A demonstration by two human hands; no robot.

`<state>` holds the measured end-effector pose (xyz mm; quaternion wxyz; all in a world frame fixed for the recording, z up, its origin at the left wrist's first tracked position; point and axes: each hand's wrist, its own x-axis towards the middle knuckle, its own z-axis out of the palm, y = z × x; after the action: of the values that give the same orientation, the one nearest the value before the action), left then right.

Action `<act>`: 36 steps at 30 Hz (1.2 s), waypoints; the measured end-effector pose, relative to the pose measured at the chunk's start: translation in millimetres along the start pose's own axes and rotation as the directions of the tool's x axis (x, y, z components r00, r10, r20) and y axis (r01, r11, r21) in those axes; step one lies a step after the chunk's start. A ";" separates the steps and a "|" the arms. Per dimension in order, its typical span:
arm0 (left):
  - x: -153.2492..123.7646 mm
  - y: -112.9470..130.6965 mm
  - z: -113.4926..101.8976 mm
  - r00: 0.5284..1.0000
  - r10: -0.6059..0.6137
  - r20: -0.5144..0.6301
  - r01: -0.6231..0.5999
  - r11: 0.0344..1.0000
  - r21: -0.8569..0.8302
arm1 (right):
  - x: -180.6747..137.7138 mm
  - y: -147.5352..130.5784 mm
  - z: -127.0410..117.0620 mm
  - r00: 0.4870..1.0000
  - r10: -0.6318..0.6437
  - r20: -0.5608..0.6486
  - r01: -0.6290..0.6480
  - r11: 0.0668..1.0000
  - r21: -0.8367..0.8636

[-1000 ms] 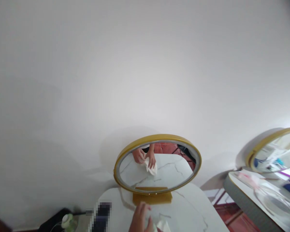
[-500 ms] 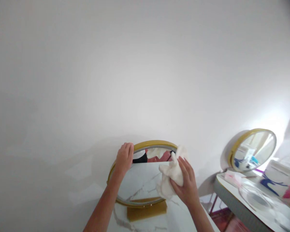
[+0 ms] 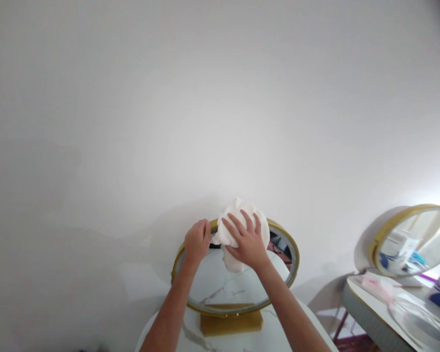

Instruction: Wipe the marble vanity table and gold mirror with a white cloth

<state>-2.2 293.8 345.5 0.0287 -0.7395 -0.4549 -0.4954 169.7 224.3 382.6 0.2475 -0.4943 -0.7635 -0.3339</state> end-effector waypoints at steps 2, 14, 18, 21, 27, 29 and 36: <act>-0.2 0.8 -0.8 1.000 0.007 -0.002 -0.007 1.000 0.008 | -1.9 4.5 0.1 1.000 0.008 -0.005 -0.008 1.000 -0.013; 0.1 2.5 -3.5 0.999 0.007 -0.042 -0.004 0.997 0.078 | -31.6 46.5 -1.0 0.959 0.260 -0.109 -0.261 0.965 0.008; 0.4 5.7 -4.1 0.999 -0.009 -0.047 0.014 0.995 0.095 | -21.2 36.2 -0.1 0.976 0.194 -0.097 -0.192 0.981 0.024; 0.9 8.9 -4.7 0.999 -0.011 -0.042 0.015 0.995 0.101 | -9.0 22.5 -0.6 0.991 0.116 -0.067 -0.114 0.993 0.028; 1.2 9.7 -7.3 1.000 -0.011 -0.013 0.012 0.995 0.097 | 5.6 7.2 -0.6 1.000 0.006 -0.004 -0.006 1.000 0.020; 0.7 8.1 -7.7 1.000 -0.001 0.000 0.001 0.996 0.085 | 4.8 10.6 -1.0 1.000 -0.009 -0.001 0.009 1.000 0.004; 0.5 4.5 -6.4 1.000 -0.007 -0.012 0.008 0.998 0.062 | -19.9 42.5 0.1 0.986 0.134 -0.104 -0.136 0.990 -0.020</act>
<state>-3.5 288.4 351.0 0.0524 -0.7335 -0.4725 -0.4857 216.5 224.8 379.7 0.3019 -0.5303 -0.7100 -0.3515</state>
